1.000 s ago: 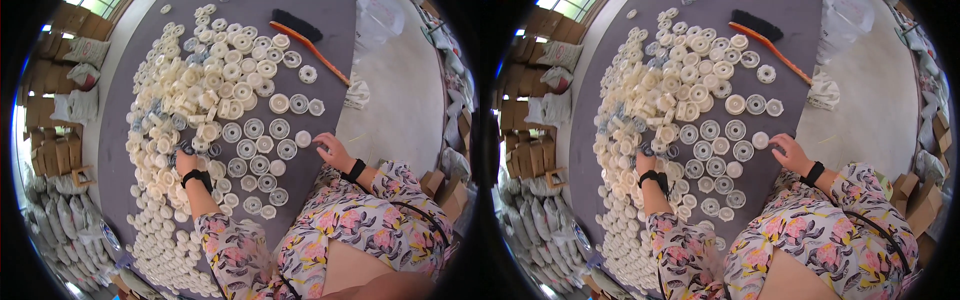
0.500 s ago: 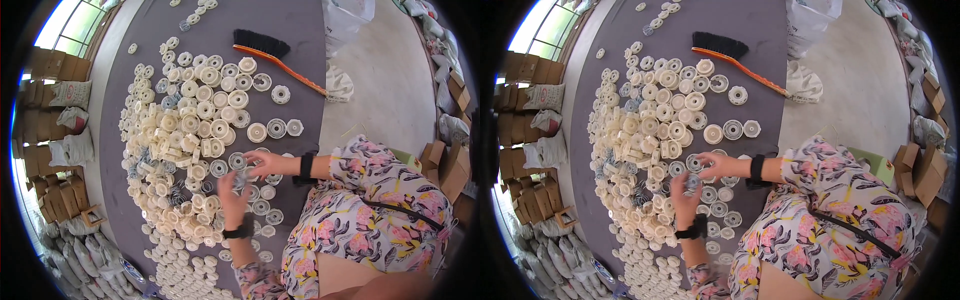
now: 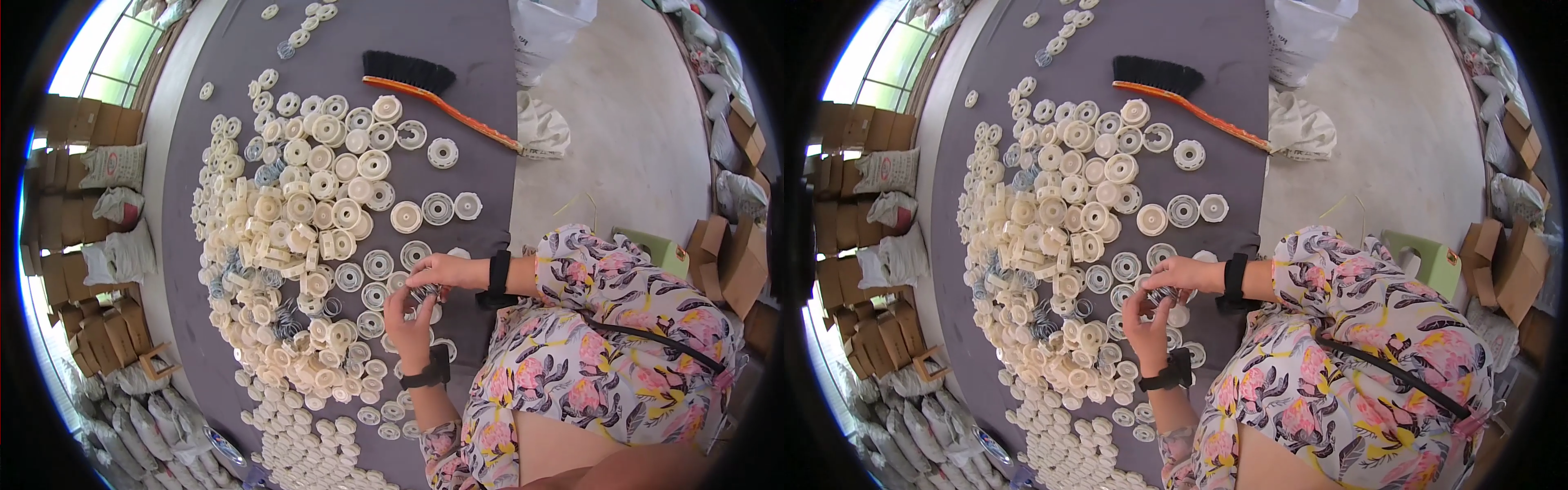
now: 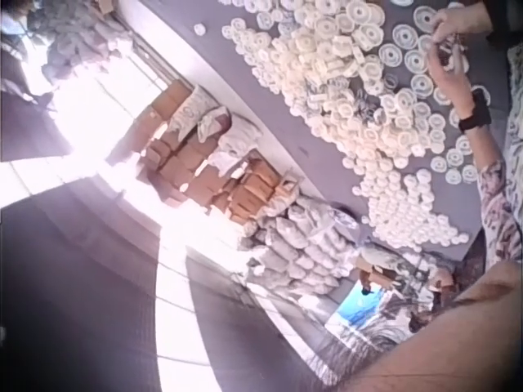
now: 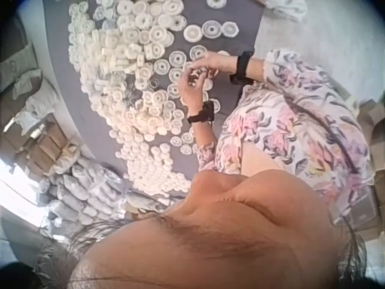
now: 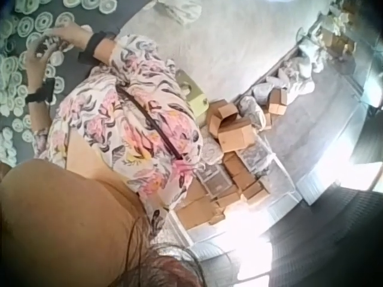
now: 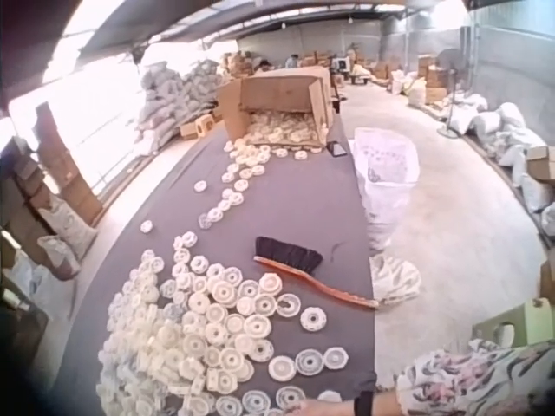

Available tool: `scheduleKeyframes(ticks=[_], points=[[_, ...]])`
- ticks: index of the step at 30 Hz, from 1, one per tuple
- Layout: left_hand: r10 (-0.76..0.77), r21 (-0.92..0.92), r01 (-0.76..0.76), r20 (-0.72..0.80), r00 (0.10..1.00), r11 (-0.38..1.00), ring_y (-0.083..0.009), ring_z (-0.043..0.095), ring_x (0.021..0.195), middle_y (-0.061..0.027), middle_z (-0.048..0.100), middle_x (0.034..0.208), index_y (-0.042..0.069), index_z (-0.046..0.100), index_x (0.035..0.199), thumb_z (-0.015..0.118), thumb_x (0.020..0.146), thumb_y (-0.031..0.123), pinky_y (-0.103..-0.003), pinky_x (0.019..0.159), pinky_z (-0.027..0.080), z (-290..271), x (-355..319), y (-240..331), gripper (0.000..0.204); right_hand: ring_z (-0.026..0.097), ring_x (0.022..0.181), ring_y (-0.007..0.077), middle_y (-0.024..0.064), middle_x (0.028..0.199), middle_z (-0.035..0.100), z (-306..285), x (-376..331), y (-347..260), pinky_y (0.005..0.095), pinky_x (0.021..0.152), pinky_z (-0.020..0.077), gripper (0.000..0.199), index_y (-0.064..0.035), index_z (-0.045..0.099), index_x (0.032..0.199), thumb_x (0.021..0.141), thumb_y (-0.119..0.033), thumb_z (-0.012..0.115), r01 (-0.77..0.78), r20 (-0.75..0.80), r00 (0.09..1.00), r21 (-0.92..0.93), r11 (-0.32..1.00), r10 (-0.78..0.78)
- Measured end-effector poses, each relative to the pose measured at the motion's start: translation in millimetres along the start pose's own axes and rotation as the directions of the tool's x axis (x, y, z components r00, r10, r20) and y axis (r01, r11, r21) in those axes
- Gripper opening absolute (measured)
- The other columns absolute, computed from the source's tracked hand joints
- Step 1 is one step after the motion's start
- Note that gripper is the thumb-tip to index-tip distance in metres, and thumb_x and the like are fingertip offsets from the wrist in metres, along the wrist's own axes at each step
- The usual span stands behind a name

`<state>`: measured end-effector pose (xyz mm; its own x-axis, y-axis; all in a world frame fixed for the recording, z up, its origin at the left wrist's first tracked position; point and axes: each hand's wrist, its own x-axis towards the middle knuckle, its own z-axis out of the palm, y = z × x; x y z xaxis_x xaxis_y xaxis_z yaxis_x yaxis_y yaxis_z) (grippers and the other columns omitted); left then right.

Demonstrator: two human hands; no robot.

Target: The person clears a workspace by hand and uses a brush to sweep plastic caps and metal springs into a pile. They then pick up the springs and caps, fitting the springs into the caps by hand.

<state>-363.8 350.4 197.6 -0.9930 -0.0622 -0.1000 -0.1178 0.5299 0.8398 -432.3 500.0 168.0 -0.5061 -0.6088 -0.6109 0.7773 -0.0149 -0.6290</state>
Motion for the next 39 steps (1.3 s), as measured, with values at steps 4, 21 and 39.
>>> scheduleKeyframes(ticks=[4,21,39], points=[[0.009,-0.203,-0.012,-0.017,1.000,0.979,-0.0126,0.056,0.080,-0.0064,0.058,0.100,0.002,0.054,0.118,0.067,0.078,0.003,-0.027,0.072,0.045,32.8,3.6,9.6,0.043,0.056,0.068,0.0089,0.0001,0.085,0.061,-65.0,8.2,-1.5,0.0240,0.054,0.0491,0.025,-0.0076,0.063,0.096,0.084,-0.029,0.061,0.261,-0.341,0.892,-0.151,0.953,-0.298],[-0.197,-0.250,0.188,-0.012,0.980,0.950,-0.0157,0.059,0.090,-0.0088,0.061,0.103,0.001,0.060,0.109,0.060,0.088,0.011,-0.028,0.081,0.047,21.7,-28.0,-22.1,0.024,0.064,0.070,0.0245,0.0102,0.073,0.065,-143.2,90.5,-155.6,0.0395,0.056,0.0509,0.014,-0.0102,0.069,0.074,0.072,-0.019,0.058,-0.446,-0.155,0.777,-0.819,-0.361,-0.610],[-0.216,-0.961,0.254,0.272,0.938,-0.108,-0.0151,0.064,0.083,-0.0071,0.061,0.110,0.008,0.044,0.130,0.048,0.093,0.038,-0.023,0.061,0.049,-46.4,-118.7,-104.6,0.048,0.057,0.077,0.0092,0.0033,0.083,0.063,110.5,-34.3,28.8,0.0247,0.067,0.0454,0.026,-0.0002,0.066,0.092,0.079,-0.022,0.067,0.015,0.021,1.000,-0.612,0.790,-0.003]])
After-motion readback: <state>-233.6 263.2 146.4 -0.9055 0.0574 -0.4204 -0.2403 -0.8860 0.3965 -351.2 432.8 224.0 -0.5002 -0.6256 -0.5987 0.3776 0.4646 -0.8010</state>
